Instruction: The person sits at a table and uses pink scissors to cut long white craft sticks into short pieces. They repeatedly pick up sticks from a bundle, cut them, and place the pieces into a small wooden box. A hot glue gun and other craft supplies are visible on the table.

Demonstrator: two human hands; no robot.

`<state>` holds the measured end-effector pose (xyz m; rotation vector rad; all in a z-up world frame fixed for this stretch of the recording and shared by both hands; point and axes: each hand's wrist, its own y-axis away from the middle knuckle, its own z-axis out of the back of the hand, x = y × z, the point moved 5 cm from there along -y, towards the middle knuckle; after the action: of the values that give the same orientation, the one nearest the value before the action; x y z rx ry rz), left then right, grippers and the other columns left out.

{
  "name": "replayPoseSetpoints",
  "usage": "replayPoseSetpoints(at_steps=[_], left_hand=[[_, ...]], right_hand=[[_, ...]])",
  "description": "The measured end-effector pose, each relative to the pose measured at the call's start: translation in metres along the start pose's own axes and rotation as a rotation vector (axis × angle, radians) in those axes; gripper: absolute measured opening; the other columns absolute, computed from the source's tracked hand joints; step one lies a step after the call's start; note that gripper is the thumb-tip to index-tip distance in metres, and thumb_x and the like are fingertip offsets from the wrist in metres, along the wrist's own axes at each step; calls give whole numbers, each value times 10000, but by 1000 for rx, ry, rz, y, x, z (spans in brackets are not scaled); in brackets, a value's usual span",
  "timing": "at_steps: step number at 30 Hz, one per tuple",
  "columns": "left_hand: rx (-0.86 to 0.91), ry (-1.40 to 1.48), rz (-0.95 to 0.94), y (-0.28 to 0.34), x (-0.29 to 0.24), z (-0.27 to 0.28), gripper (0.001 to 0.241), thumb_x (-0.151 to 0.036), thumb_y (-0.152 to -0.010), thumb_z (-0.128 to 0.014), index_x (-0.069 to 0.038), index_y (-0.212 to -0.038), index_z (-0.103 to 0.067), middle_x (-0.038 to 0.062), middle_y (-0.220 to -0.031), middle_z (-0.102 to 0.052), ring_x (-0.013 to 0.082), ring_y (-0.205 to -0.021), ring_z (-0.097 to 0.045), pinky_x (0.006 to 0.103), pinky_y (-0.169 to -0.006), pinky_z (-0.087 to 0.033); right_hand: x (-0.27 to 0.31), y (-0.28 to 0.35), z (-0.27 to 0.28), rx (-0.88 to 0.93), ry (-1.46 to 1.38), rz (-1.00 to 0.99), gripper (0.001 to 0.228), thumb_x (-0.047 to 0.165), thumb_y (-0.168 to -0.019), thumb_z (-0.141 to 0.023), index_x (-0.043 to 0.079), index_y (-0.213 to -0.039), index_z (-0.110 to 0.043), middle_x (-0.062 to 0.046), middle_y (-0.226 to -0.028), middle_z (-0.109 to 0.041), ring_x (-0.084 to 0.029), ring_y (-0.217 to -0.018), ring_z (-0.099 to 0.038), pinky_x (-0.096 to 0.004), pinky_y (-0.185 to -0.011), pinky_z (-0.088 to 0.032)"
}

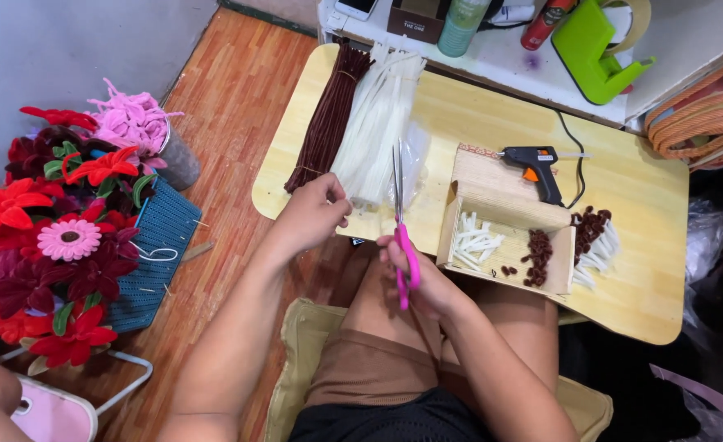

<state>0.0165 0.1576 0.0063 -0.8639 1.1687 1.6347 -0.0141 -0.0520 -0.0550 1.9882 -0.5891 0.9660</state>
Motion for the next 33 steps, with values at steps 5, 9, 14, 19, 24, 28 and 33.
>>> replayPoseSetpoints(at_steps=[5,9,14,19,24,28,33], left_hand=[[64,-422,-123,34,-22,2,191,-235,-870,-645,-68,-953,-683,179,-848,-752,369,-848,-752,483,-696,-591],[124,-565,-174,52,-33,2,200,-220,-893,-628,-36,-959,-668,245,-933,-749,467,-941,-719,547,-787,-567],[140,-620,-169,40,-30,-4,238,-212,-898,-620,-29,-1048,-648,246,-978,-748,468,-983,-712,569,-828,-557],[119,-501,-273,31,-54,-59,377,-217,-892,-668,-34,-1218,-613,221,-1066,-761,461,-1036,-712,564,-893,-562],[39,-501,-301,5,-37,-113,237,-228,-951,-631,-182,-1178,-683,66,-990,-784,326,-977,-752,469,-831,-607],[51,-611,-361,19,-57,-107,188,-283,-965,-608,-219,-1095,-727,65,-987,-772,366,-963,-741,502,-811,-602],[110,-705,-348,29,-66,-102,234,-246,-962,-558,-174,-1102,-731,102,-1021,-754,416,-985,-724,572,-839,-582]], right_hand=[[-4,25,15,46,-2,-19,638,525,-951,-653,72,-1355,-457,-42,-1014,-416,-125,-819,-407,-223,-560,-401],[-11,39,28,75,51,-29,445,424,-968,-698,76,-1199,-548,39,-829,-394,-66,-688,-414,-181,-466,-361],[-13,59,21,76,27,18,291,348,-998,-692,89,-1029,-564,55,-695,-401,-61,-570,-415,-178,-411,-368],[-31,54,18,57,-62,101,246,268,-1022,-677,74,-987,-529,53,-585,-378,-57,-443,-405,-176,-357,-347],[-20,77,19,-40,-63,112,285,362,-1018,-660,105,-1030,-538,-14,-625,-424,-103,-530,-431,-198,-415,-408],[-61,68,67,-81,-91,107,309,419,-1023,-626,137,-1093,-523,37,-686,-399,-81,-584,-421,-196,-461,-442],[-58,83,70,-77,-107,83,301,399,-1031,-639,133,-1028,-498,52,-676,-335,-72,-558,-328,-186,-442,-348]])
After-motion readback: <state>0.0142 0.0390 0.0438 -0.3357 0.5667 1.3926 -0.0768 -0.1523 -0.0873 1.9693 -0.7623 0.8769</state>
